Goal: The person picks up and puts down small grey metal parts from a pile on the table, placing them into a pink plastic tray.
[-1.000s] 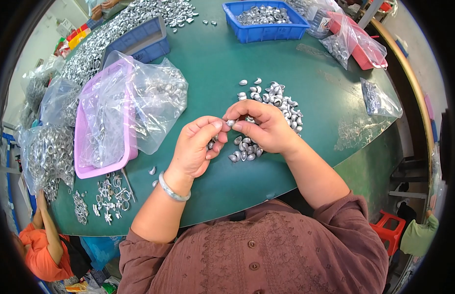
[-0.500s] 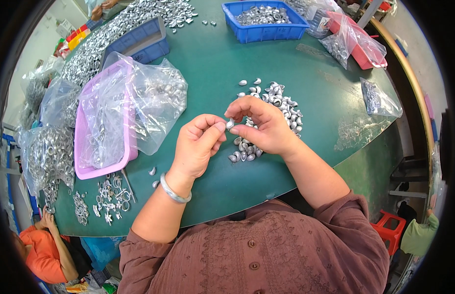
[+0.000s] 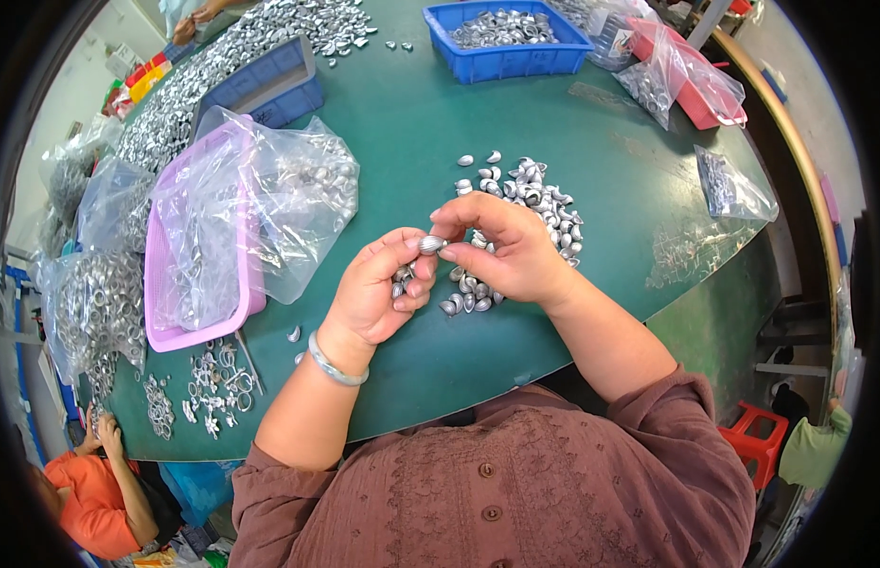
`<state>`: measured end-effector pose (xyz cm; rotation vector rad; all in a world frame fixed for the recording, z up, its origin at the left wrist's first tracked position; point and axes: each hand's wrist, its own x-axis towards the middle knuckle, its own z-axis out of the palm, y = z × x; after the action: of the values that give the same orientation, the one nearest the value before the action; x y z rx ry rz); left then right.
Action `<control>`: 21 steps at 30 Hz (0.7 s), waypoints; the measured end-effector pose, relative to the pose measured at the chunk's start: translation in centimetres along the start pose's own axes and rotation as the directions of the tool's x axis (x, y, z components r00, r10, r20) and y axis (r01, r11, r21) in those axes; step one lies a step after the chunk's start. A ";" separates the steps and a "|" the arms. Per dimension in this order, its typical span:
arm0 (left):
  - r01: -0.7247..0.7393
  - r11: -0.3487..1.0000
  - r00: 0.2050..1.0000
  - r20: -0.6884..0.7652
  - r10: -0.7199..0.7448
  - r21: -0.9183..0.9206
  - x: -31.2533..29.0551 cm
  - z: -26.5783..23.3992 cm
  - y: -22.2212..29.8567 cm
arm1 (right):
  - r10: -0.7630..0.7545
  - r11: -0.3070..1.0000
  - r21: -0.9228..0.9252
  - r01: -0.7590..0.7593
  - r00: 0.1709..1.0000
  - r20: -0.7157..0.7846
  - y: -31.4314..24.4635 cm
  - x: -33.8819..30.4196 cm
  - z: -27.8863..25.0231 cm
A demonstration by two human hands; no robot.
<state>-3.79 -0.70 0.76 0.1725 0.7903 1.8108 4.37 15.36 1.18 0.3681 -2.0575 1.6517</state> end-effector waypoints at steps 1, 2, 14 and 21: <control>0.023 0.999 1.000 0.002 -0.023 -0.025 0.0 -0.1 0.0 | -0.001 1.000 -0.015 0.001 1.000 0.000 -0.1 0.0 0.0; 0.045 0.998 0.999 0.004 -0.045 -0.050 0.1 -0.2 -0.1 | -0.002 1.000 -0.030 0.002 1.000 0.001 -0.1 0.0 0.0; -0.125 0.978 0.990 -0.039 0.133 0.167 -0.2 0.5 -0.3 | -0.027 0.984 -0.176 0.031 0.999 0.023 -1.1 0.5 -0.2; -0.189 0.951 0.972 -0.093 0.217 0.243 -0.4 0.9 -0.5 | -0.047 0.978 -0.201 0.048 0.999 0.008 -1.1 0.5 -0.1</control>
<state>-2.78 -0.53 1.28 0.3110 1.1047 1.9316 4.47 15.21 2.41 0.3477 -2.1769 1.4005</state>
